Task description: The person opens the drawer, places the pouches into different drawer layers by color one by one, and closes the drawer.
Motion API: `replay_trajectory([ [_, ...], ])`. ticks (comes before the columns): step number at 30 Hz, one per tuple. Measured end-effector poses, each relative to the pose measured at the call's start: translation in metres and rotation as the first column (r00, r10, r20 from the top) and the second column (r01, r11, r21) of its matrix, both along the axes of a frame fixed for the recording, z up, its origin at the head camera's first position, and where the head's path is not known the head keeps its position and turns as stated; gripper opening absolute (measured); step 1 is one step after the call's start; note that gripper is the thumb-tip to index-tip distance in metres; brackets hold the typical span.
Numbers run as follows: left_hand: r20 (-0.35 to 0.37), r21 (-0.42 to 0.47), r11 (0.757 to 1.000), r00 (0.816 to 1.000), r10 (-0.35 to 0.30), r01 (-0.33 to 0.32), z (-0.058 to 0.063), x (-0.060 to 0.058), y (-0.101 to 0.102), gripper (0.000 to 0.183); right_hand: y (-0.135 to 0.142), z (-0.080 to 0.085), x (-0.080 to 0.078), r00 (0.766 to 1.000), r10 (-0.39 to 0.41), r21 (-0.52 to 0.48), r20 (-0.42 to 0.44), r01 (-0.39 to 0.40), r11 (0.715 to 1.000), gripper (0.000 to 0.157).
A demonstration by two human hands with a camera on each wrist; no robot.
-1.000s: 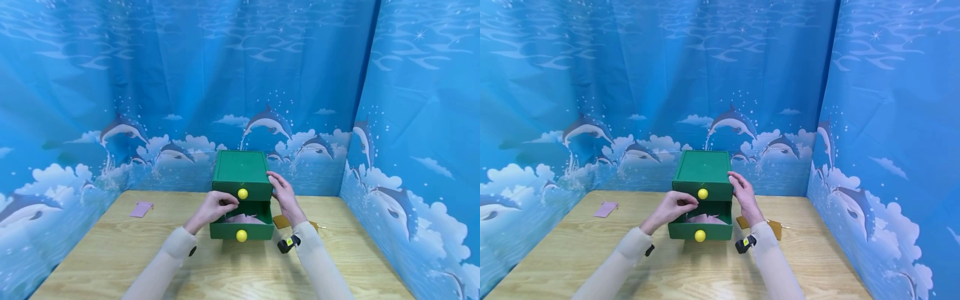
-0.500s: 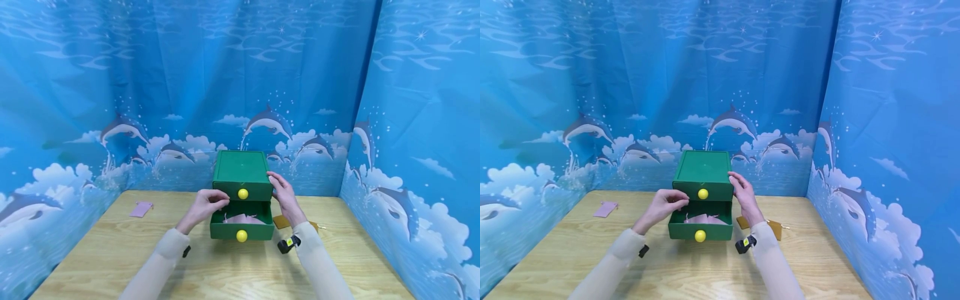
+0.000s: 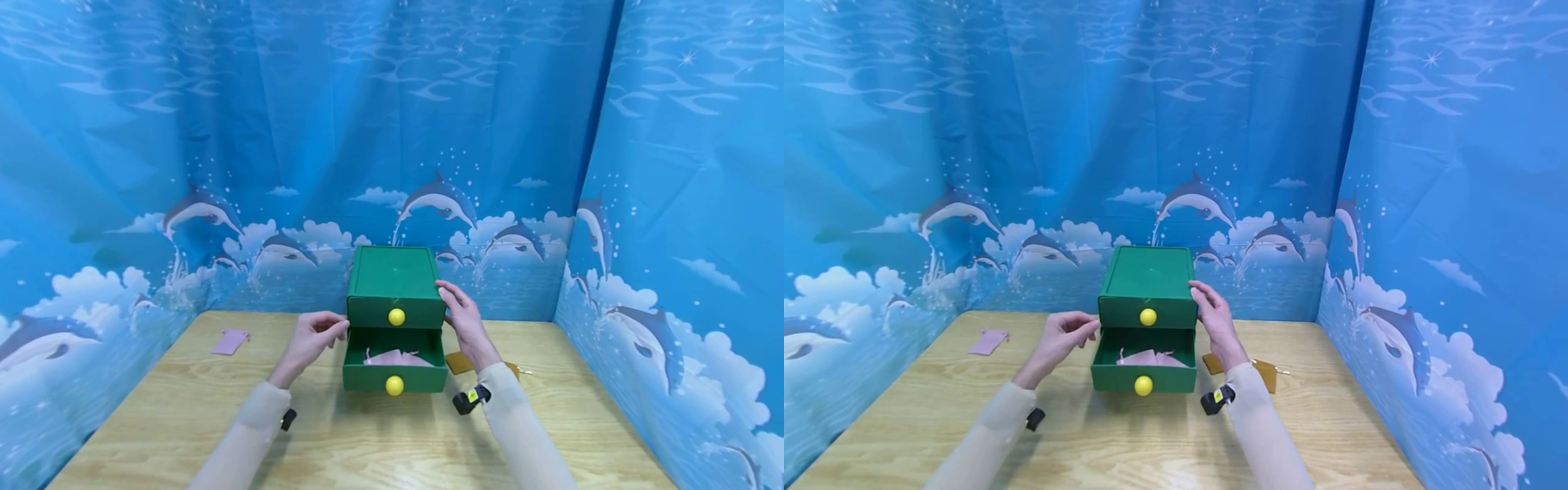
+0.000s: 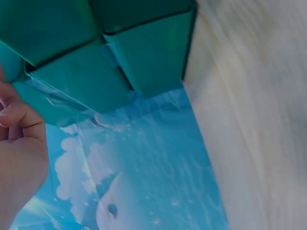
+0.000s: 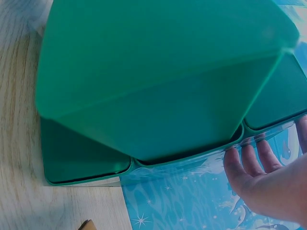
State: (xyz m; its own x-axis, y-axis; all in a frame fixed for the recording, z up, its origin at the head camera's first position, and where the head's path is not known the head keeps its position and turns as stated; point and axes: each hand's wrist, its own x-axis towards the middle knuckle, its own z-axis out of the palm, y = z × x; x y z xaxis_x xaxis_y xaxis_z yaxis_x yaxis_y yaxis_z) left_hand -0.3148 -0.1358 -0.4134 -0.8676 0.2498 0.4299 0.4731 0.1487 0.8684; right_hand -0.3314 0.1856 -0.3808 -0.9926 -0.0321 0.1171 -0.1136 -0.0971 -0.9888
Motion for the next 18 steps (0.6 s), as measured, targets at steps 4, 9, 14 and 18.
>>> replay_trajectory([
  [4,0.01,0.014,0.999,0.999,0.033,-0.033,-0.009,-0.001,-0.012,0.021,0.001,0.0,0.0,1.0,-0.009,0.0,0.001,0.009,1.0,0.046],
  [9,0.036,0.018,0.998,0.997,0.063,-0.064,-0.014,0.002,-0.024,0.023,0.002,0.0,0.001,1.0,-0.015,0.005,0.001,0.015,1.0,0.046],
  [14,0.069,0.0,0.995,0.992,0.103,-0.104,-0.02,0.002,-0.037,0.025,0.001,0.0,0.0,1.0,-0.02,0.004,0.0,0.02,1.0,0.045],
  [18,0.096,-0.042,0.988,0.984,0.151,-0.147,-0.024,0.002,-0.049,0.028,0.0,0.0,0.0,1.0,-0.013,0.012,0.001,0.013,1.0,0.044],
])
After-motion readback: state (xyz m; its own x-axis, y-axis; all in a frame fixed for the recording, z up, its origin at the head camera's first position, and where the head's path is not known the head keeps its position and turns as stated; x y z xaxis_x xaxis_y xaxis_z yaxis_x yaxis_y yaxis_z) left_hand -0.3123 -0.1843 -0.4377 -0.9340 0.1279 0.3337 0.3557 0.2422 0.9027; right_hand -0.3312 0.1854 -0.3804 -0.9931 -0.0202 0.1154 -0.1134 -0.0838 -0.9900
